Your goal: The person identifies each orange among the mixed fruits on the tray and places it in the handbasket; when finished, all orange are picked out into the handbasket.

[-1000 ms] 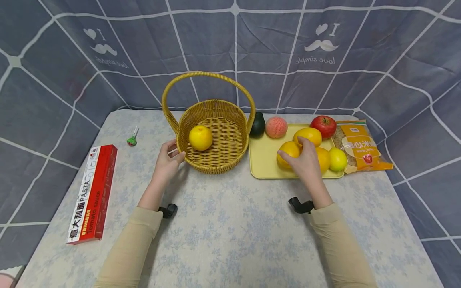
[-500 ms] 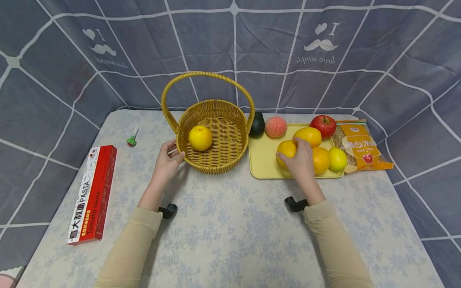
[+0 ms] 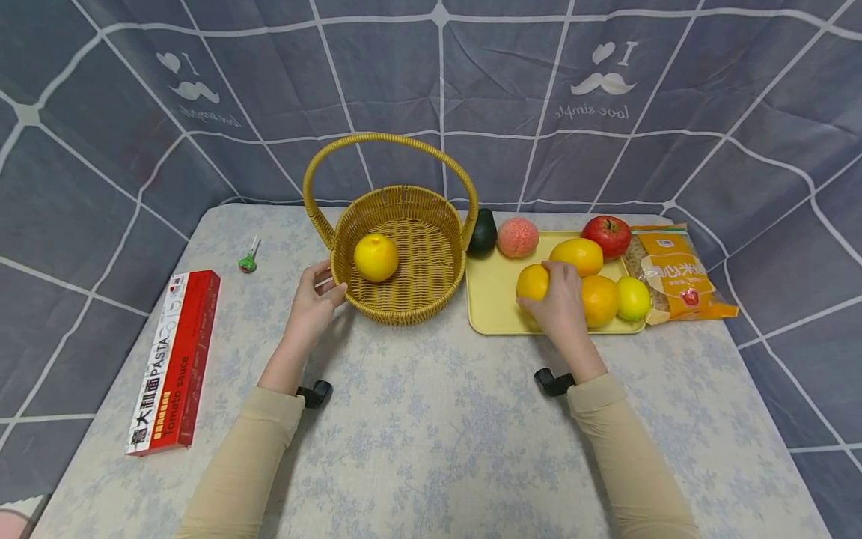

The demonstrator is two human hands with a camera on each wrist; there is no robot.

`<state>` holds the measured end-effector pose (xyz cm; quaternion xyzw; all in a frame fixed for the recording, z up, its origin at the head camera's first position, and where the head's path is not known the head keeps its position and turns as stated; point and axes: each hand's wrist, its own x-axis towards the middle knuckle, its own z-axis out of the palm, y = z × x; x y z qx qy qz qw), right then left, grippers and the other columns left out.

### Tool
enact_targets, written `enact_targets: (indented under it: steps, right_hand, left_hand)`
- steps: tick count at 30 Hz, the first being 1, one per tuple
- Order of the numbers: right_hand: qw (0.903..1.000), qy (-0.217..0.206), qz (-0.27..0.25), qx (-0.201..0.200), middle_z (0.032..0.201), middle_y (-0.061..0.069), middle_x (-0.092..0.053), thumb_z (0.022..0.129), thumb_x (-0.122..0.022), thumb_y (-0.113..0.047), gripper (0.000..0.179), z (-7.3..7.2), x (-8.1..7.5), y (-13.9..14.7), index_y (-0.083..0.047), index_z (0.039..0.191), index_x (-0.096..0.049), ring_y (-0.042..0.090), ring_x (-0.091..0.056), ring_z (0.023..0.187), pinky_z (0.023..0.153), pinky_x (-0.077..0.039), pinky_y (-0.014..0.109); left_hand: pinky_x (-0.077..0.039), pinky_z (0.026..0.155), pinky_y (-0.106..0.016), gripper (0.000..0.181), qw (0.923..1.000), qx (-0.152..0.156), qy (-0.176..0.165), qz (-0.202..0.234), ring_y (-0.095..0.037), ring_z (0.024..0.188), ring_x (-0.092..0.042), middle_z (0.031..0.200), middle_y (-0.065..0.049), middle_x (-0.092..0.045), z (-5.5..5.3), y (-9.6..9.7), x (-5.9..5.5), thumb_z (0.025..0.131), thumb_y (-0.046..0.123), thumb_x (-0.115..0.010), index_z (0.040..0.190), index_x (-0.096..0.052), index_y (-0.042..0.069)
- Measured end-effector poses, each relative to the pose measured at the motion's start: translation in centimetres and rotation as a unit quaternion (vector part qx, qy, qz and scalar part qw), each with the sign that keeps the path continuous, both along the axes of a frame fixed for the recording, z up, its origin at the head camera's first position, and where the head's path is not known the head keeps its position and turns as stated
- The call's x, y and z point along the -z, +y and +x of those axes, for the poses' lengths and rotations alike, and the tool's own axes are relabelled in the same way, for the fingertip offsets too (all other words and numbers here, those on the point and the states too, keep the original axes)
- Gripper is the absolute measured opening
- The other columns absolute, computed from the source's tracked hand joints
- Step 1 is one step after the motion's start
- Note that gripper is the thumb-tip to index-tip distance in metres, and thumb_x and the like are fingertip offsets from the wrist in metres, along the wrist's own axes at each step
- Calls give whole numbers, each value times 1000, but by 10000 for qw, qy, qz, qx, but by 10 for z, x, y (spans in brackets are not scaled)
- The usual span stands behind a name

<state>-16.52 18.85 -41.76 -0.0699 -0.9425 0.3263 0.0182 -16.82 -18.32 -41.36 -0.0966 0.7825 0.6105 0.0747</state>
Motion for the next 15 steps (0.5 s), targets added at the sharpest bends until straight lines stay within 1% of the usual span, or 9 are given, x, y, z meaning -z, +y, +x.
enact_targets:
  steps: [8, 15]
  right_hand:
    - [9993, 158, 229, -262, 143, 27, -40, 82, -80, -13, 68, -1, 3, 0, 1, 139, -47, 49, -36, 128, 113, -32, 60]
    - [9997, 33, 165, -179, 144, 29, -36, 81, -81, -15, 76, -2, 5, -1, 2, 143, -41, 47, -35, 130, 113, -33, 59]
  left_hand:
    - [-48, 109, -41, 63, 10000, 12, 54, 62, -30, 141, -36, 154, -18, -28, 0, 1, 0, 102, 10, -51, 156, -19, 10]
    - [-48, 109, -42, 63, 9999, -10, 52, 90, -30, 141, -36, 153, -19, -28, -1, 1, 1, 102, 8, -50, 156, -19, 10]
